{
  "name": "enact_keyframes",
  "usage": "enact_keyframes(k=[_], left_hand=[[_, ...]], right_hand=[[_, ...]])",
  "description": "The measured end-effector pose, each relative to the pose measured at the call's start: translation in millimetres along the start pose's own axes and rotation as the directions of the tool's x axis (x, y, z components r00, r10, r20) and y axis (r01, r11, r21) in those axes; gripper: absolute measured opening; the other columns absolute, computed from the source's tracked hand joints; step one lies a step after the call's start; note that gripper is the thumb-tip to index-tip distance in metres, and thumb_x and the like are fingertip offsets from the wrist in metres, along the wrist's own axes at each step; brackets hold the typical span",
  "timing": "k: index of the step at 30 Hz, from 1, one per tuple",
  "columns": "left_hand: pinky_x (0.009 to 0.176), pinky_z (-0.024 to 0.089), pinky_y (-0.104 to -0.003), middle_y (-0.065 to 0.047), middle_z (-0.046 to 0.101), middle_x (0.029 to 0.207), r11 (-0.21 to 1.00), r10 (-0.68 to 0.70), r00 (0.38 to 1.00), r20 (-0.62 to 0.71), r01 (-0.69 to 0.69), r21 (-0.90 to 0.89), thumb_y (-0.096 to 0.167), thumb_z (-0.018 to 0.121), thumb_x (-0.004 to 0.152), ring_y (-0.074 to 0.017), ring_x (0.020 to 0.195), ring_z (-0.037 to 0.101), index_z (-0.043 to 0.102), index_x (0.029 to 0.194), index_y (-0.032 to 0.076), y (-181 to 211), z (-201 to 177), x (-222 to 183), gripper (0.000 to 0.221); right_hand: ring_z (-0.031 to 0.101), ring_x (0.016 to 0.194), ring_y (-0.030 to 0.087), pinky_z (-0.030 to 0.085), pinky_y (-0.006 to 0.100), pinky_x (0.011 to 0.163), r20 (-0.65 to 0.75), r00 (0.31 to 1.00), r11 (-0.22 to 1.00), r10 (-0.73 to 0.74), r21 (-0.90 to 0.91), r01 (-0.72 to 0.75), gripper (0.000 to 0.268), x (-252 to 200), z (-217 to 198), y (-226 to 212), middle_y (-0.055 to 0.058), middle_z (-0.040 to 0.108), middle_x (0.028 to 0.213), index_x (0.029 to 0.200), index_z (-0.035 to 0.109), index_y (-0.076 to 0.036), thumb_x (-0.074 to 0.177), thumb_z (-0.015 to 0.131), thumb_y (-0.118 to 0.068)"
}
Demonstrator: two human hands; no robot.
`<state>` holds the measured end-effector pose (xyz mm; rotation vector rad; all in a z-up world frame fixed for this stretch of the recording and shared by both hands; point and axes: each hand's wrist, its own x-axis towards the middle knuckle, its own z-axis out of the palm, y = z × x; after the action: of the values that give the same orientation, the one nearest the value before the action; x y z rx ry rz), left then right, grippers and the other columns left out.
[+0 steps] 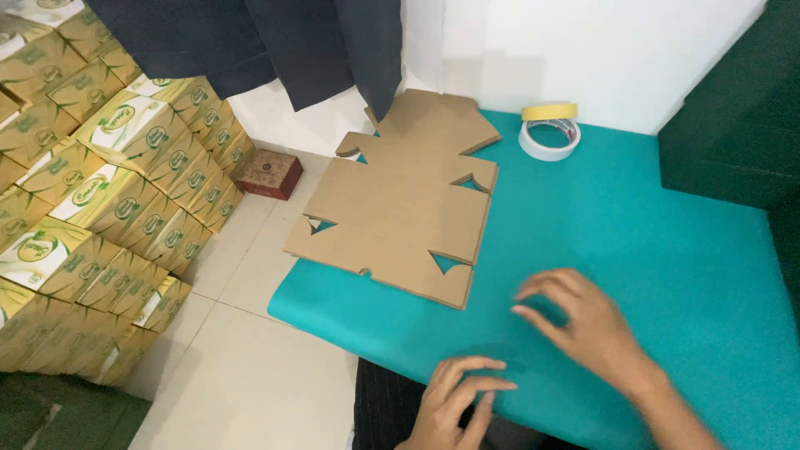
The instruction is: The person folds flat cardboard pieces into small rectangular boxes on a teal table. They fold the side flaps, tuck the tabs, and close the lids, then stack the finished boxes with others nearby.
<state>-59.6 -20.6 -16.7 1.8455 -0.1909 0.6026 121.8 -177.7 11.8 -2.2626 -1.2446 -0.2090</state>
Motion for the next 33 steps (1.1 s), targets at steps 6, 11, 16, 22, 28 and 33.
enact_keyframes(k=[6,11,16,22,28,33], left_hand=[[0.078,0.046,-0.041,-0.006,0.063,0.114,0.987,-0.013,1.000,0.007,0.012,0.161,0.016,0.044,0.103,-0.0261,0.094,0.062,0.069,0.105,0.018,-20.3,-28.5,-7.3,0.026],[0.078,0.049,-0.039,-0.005,0.064,0.110,0.972,-0.038,0.999,-0.018,0.042,0.229,0.018,0.042,0.103,-0.0250,0.092,0.062,0.070,0.102,0.019,-29.0,-39.0,-2.6,0.028],[0.077,0.047,-0.039,-0.004,0.064,0.112,0.970,-0.068,0.998,0.006,0.064,0.235,0.018,0.043,0.102,-0.0242,0.091,0.062,0.070,0.101,0.019,-40.4,-41.3,4.9,0.027],[0.087,0.047,-0.043,-0.008,0.064,0.116,0.959,0.064,0.998,-0.004,-0.061,0.276,0.014,0.044,0.101,-0.0272,0.104,0.063,0.070,0.110,0.015,-46.0,-54.1,21.1,0.028],[0.099,0.044,-0.044,-0.007,0.061,0.128,0.685,0.279,0.957,-0.083,-0.137,0.716,0.009,0.065,0.092,-0.0260,0.118,0.059,0.061,0.124,0.013,-74.7,-88.7,49.7,0.032],[0.106,0.036,-0.040,0.001,0.057,0.138,0.177,0.255,0.965,0.054,-0.101,0.979,0.016,0.045,0.098,-0.0167,0.132,0.050,0.060,0.128,0.018,-85.4,-122.8,84.8,0.033]], right_hand=[[0.053,0.114,0.031,0.052,0.047,0.086,0.313,0.948,0.971,-0.059,-0.202,0.127,0.070,64.1,38.4,-34.6,0.010,0.047,0.130,0.142,0.045,-0.012,0.089,0.063,-0.053],[0.049,0.119,0.030,0.054,0.046,0.084,0.312,0.949,0.981,-0.035,-0.169,0.092,0.068,67.2,48.2,-25.8,0.009,0.047,0.130,0.133,0.053,-0.012,0.082,0.073,-0.052],[0.053,0.114,0.029,0.051,0.043,0.087,0.228,0.972,0.988,-0.051,-0.128,0.082,0.067,63.0,48.9,-26.1,0.008,0.051,0.128,0.132,0.055,-0.012,0.080,0.077,-0.048],[0.052,0.114,0.026,0.053,0.042,0.080,0.299,0.952,0.995,0.061,-0.095,-0.034,0.076,67.7,43.4,-31.6,0.004,0.052,0.132,0.130,0.051,-0.016,0.074,0.080,-0.056],[0.057,0.117,0.025,0.052,0.042,0.086,0.289,0.950,0.990,0.116,0.040,-0.133,0.053,66.6,34.3,-32.0,0.004,0.053,0.128,0.126,0.051,-0.017,0.085,0.074,-0.042],[0.064,0.104,0.024,0.052,0.039,0.071,0.217,0.975,0.998,0.044,0.028,-0.052,0.045,62.3,22.2,-36.9,-0.001,0.058,0.122,0.114,0.059,-0.023,0.073,0.063,-0.004]])
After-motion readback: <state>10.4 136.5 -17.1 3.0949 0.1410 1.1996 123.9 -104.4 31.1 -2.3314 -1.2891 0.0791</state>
